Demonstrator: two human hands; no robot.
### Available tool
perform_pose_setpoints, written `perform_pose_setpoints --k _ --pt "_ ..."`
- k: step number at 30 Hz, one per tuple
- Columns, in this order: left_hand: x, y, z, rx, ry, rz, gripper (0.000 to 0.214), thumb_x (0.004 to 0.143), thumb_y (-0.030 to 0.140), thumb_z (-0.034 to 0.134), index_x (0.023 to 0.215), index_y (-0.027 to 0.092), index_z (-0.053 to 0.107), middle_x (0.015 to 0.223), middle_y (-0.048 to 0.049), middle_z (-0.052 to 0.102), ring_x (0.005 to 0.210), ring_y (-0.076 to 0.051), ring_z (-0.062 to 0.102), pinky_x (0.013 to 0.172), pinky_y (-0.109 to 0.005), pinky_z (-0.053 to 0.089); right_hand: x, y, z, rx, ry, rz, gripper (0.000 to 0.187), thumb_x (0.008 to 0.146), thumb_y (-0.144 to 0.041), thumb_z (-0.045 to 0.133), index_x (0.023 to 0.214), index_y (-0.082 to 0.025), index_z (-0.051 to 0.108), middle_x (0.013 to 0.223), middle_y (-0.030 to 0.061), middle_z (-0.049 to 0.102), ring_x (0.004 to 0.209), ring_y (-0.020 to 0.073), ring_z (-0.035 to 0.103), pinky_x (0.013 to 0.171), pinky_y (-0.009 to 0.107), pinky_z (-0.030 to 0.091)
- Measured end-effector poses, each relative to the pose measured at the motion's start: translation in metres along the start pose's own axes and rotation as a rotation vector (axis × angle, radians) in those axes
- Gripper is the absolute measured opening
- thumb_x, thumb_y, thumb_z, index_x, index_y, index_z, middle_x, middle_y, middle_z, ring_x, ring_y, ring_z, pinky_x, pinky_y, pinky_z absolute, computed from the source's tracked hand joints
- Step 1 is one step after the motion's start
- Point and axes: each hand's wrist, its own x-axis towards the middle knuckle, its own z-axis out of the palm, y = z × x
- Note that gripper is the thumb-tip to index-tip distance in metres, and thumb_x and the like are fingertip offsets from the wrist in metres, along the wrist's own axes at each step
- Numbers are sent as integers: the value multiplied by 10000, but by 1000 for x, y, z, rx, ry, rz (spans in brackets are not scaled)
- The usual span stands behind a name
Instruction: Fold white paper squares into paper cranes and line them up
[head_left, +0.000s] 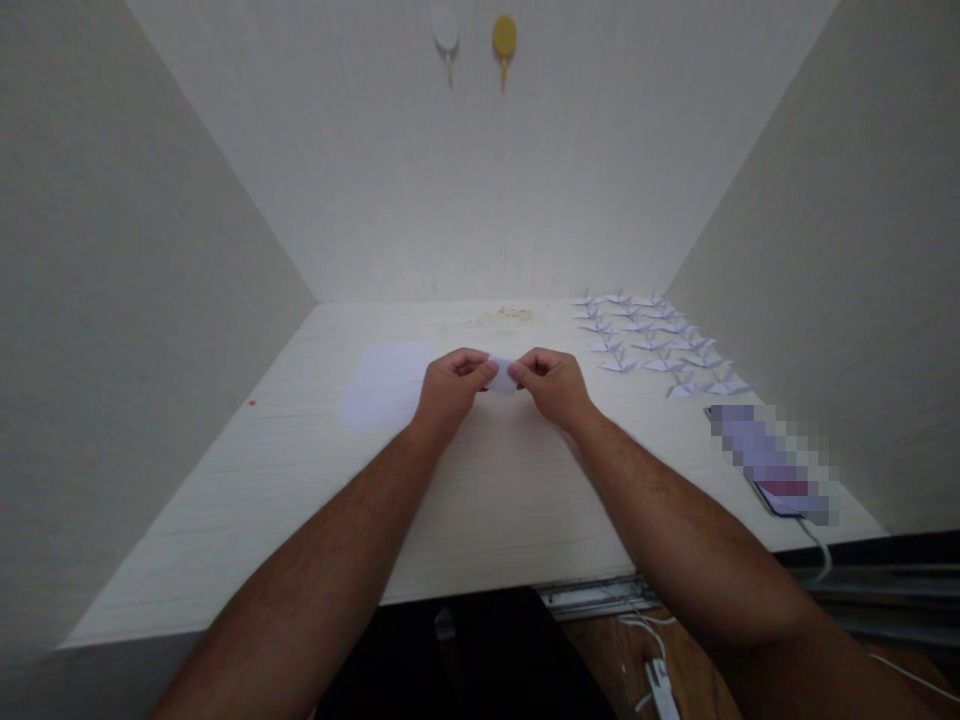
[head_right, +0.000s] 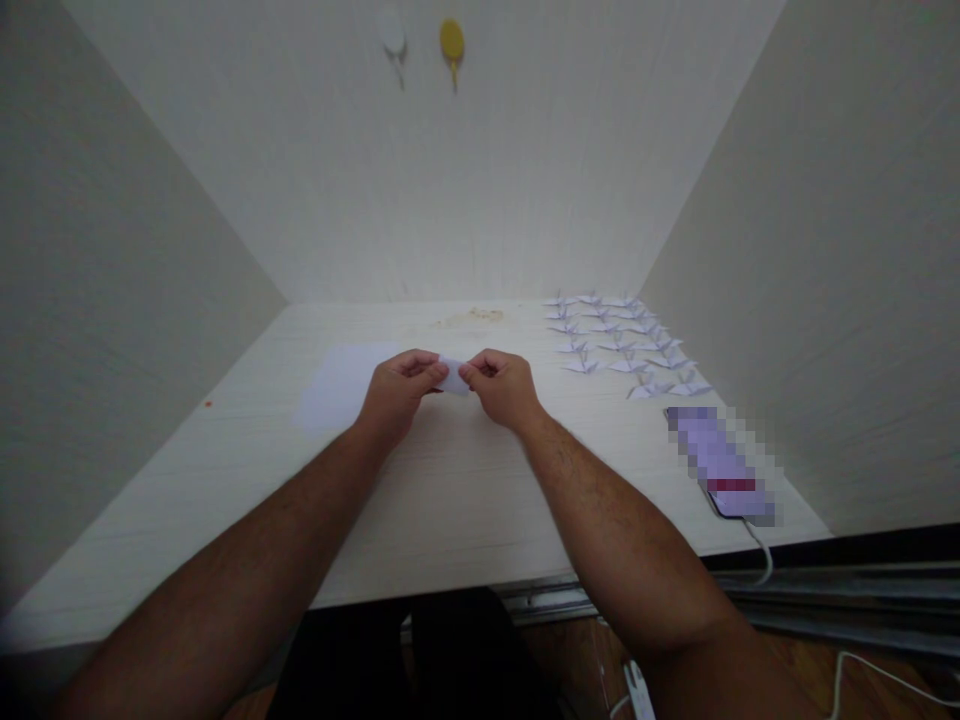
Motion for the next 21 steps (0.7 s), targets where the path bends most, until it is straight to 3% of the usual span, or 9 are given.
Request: perform_pose_setpoints --k 5,11,17,21 --pt "1 -1 0 -51 24 2 199 661 312 786 672 156 662 612 8 626 576 -104 561 582 -244 463 -1 1 0 -66 -47 -22 210 755 -355 663 646 -176 653 553 -20 607 516 96 488 526 241 362" --pt "0 -1 2 -95 4 -4 220 673 337 779 719 160 657 641 9 625 603 -110 576 602 -251 483 -1 -2 1 -26 -40 -8 213 737 -348 670 617 -177 635 536 -16 601 501 94 477 508 240 350" --pt "-1 3 1 25 -72 -84 288 676 416 782 678 147 682 698 -25 661 656 -131 591 623 -278 522 1 -3 -1 95 18 53 220 708 -353 706 600 -178 630 546 -5 635 508 104 534 530 246 407" --pt "-1 1 1 69 -9 -33 258 681 390 784 680 147 696 696 -16 667 643 -113 584 652 -270 518 2 -2 1 153 48 96 218 682 -356 729 599 -176 638 533 -2 634 497 109 544 534 256 432"
